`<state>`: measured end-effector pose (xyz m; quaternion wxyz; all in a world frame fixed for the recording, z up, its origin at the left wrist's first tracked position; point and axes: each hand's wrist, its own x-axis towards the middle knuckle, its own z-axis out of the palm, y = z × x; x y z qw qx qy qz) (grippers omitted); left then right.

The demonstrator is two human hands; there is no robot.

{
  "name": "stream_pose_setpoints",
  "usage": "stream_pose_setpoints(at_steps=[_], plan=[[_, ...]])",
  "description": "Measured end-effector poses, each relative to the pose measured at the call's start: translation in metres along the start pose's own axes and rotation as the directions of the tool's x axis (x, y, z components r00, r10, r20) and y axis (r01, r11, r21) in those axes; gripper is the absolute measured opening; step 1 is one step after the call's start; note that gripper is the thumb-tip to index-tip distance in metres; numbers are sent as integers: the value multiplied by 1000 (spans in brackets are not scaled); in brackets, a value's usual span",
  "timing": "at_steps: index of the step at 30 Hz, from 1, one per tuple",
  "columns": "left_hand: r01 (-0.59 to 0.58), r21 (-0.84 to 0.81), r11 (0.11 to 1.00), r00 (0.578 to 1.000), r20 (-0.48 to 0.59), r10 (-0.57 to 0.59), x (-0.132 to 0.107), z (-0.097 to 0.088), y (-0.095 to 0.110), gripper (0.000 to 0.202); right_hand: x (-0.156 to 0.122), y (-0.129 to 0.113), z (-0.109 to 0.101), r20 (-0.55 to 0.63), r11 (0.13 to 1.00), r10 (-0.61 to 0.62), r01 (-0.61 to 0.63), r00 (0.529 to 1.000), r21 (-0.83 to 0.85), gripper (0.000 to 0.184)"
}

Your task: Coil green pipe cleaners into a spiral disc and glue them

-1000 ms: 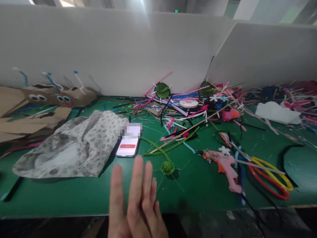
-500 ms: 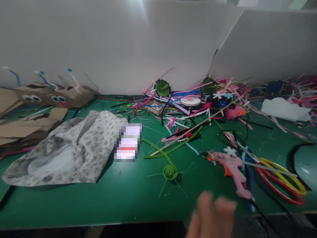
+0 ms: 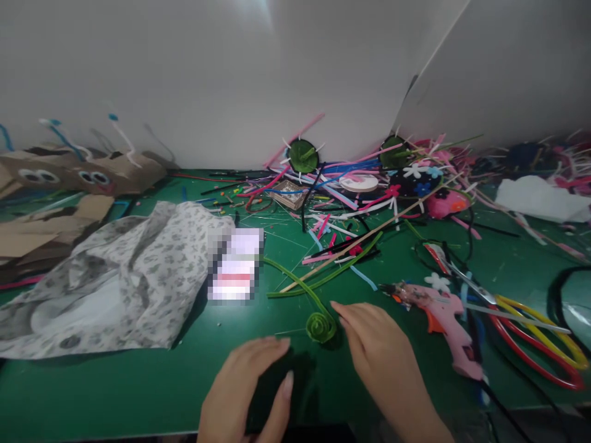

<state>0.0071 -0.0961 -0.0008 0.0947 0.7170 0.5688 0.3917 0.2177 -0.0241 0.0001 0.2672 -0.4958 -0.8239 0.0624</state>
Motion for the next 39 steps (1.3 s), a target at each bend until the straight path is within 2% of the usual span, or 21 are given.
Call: stream_pose_setpoints(at_steps=[2,4,9,13,19,24,26,31,35,39], plan=[[-27,150,988,1000,10,26,8,6,3,36,-1,-2,1,9,1000,0,0,1000,5,35],[-40,195,980,999,42,32,11,12,7,38,-5,-3,1,-11,1000,4,-4,1000,6,34],[-31,215,976,997,75,15,2,18,7,40,-22,-12,1,-80,998,6,-1,997,64,27],[-77,209,975,996,69,63,-8,17,5,40,-33,-21,2,-149,996,39,-27,988,79,23],[-84,193,978,996,-2,86,-15,17,3,26,-41,-35,-3,-195,988,54,-25,979,150,24],[-70,197,978,995,-53,82,-7,11,3,11,-44,-39,-1,-211,983,81,-43,974,178,26],[-82,207,975,996,-13,87,-2,8,3,7,-45,-41,3,-209,983,88,-51,974,176,26],[-152,262,953,986,109,128,11,-2,0,14,-52,-51,11,-224,985,44,-5,974,172,26],[-306,253,918,938,245,245,28,-11,-11,16,-59,-53,11,-249,984,19,27,968,178,26],[-323,225,919,914,324,242,38,-22,-22,10,-60,-40,7,-241,991,59,-27,969,133,22]])
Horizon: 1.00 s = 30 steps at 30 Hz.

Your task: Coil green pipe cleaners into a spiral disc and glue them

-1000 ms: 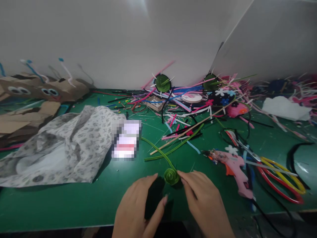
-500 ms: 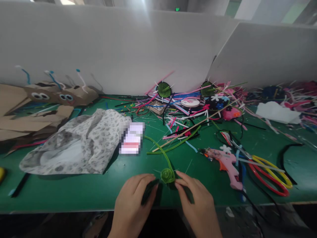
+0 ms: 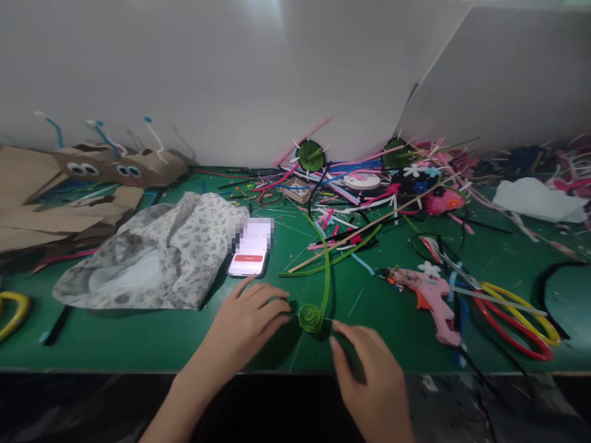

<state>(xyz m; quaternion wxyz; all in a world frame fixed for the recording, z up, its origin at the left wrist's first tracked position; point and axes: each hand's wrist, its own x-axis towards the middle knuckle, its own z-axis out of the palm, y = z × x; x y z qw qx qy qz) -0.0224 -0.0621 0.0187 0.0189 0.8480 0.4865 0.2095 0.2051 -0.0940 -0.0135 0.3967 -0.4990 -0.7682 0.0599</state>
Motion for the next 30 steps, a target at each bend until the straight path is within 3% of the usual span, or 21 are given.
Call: stream_pose_setpoints(at_steps=[3,5,9,13,16,20,25,30], plan=[[43,-121,992,999,30,-40,-5,-6,0,16,11,11,-6,34,999,-14,16,999,-34,28],[58,-231,971,998,45,-49,-6,-9,4,20,23,14,-10,110,995,-87,91,990,-35,39],[43,-343,938,998,62,-23,7,-8,8,34,50,12,-15,369,975,-221,207,903,77,59],[-53,-406,912,976,170,133,33,-6,-7,42,67,15,-16,514,972,-235,210,825,107,53],[-138,-450,882,931,244,271,49,-6,-24,34,72,21,-16,548,975,-224,183,806,129,45],[-183,-469,864,902,271,338,62,-8,-37,27,76,25,-19,523,975,-205,126,827,183,32],[-204,-494,845,887,273,373,75,-7,-33,44,79,27,-20,512,966,-233,138,827,217,17],[-231,-487,842,886,253,389,80,3,-27,29,82,34,-19,546,968,-245,169,801,187,20]])
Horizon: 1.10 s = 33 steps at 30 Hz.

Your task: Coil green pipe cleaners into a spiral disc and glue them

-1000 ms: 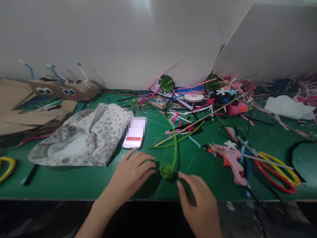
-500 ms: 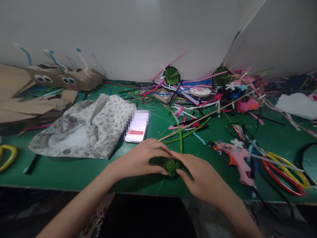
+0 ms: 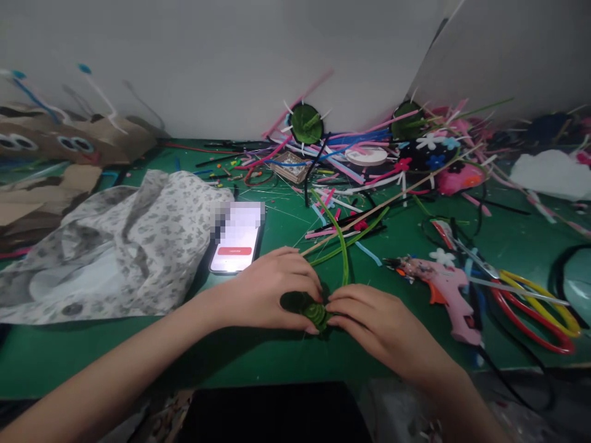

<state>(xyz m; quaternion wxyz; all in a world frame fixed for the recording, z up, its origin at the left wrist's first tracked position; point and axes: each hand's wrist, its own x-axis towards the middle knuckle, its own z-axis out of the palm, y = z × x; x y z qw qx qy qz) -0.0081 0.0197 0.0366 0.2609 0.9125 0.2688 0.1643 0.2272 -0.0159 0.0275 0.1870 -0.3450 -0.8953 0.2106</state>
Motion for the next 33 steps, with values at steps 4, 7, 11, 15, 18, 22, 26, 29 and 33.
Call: stream_pose_setpoints(at_steps=[4,7,11,15,18,22,26,29,33], plan=[[-3,-51,999,999,-51,0,-2,8,-6,22,2,7,-7,4,997,-42,42,999,-72,23],[-11,-103,995,998,-70,4,-3,12,-10,20,7,9,-12,44,995,-24,28,999,-95,25],[-5,-129,992,995,-104,-8,-4,15,-12,19,16,10,-15,119,995,15,-4,993,-100,26],[7,-134,991,991,-129,-24,-5,18,-13,19,27,8,-13,100,998,11,-5,995,-63,32],[23,-132,991,990,-136,-41,-6,19,-13,21,36,6,-9,56,1000,21,-21,998,11,31],[33,-124,992,987,-154,-52,-6,20,-12,23,38,-1,-3,-96,990,139,-138,986,15,23],[18,-115,993,988,-148,-35,-7,21,-11,23,15,-17,14,-390,913,394,-403,832,61,2],[11,-110,994,987,-158,-29,-8,22,-11,22,-7,-32,34,-420,819,573,-496,703,288,10],[7,-129,992,986,-163,-29,-8,23,-10,22,-17,-46,55,-205,602,749,-519,630,607,22]])
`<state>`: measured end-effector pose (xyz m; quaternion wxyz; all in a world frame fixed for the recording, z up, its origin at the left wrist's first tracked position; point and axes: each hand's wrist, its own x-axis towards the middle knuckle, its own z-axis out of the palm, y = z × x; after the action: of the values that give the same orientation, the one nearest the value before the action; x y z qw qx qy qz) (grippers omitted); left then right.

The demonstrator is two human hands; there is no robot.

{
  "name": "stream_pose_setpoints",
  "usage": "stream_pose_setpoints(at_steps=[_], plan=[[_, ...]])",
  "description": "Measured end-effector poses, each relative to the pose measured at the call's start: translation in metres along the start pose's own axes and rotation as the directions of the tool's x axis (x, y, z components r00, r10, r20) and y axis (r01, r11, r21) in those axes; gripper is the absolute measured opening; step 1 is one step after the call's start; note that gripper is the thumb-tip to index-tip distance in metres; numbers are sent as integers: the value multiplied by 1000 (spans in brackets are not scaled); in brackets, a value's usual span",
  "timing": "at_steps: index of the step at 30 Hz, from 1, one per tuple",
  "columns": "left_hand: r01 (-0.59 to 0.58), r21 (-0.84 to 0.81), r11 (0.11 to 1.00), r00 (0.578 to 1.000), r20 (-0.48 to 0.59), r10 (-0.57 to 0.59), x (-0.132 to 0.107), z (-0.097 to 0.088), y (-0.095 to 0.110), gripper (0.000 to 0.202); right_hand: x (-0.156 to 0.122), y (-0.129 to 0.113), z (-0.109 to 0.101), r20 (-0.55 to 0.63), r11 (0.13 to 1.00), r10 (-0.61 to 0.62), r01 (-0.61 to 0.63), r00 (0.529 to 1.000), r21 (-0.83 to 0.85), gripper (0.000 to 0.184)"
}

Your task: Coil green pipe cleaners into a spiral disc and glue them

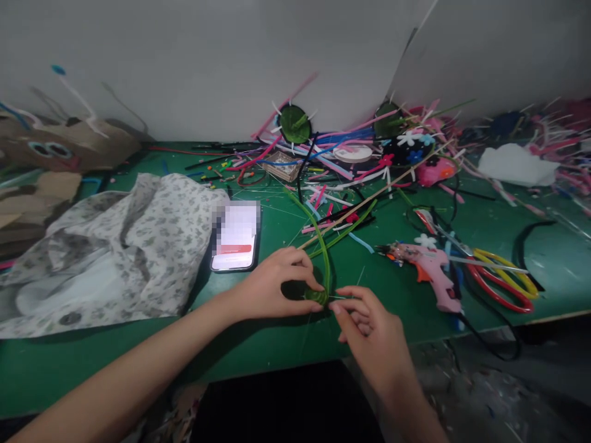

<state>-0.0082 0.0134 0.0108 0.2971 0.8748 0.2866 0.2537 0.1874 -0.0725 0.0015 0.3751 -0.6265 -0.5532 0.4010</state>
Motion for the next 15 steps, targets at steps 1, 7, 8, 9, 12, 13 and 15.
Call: stream_pose_setpoints(at_steps=[1,7,8,9,12,13,15], plan=[[4,-1,1000,1000,0,-4,0,0,0,22,-1,0,3,28,997,43,-44,999,63,24],[19,5,1000,1000,9,-19,-1,0,3,24,6,0,11,35,939,140,-144,990,313,32],[21,3,1000,1000,8,-21,-1,0,3,24,6,0,12,31,928,152,-153,988,340,32],[26,2,1000,1000,5,-26,-2,0,3,24,7,1,12,26,918,162,-161,986,362,33],[39,-7,999,999,-2,-39,-2,1,3,23,8,1,11,17,904,180,-172,984,390,34],[42,-10,999,999,-2,-42,-2,1,3,23,8,0,11,9,904,183,-172,983,391,34],[43,-13,999,999,1,-43,-2,1,4,22,9,-2,11,0,906,187,-173,982,386,35]])
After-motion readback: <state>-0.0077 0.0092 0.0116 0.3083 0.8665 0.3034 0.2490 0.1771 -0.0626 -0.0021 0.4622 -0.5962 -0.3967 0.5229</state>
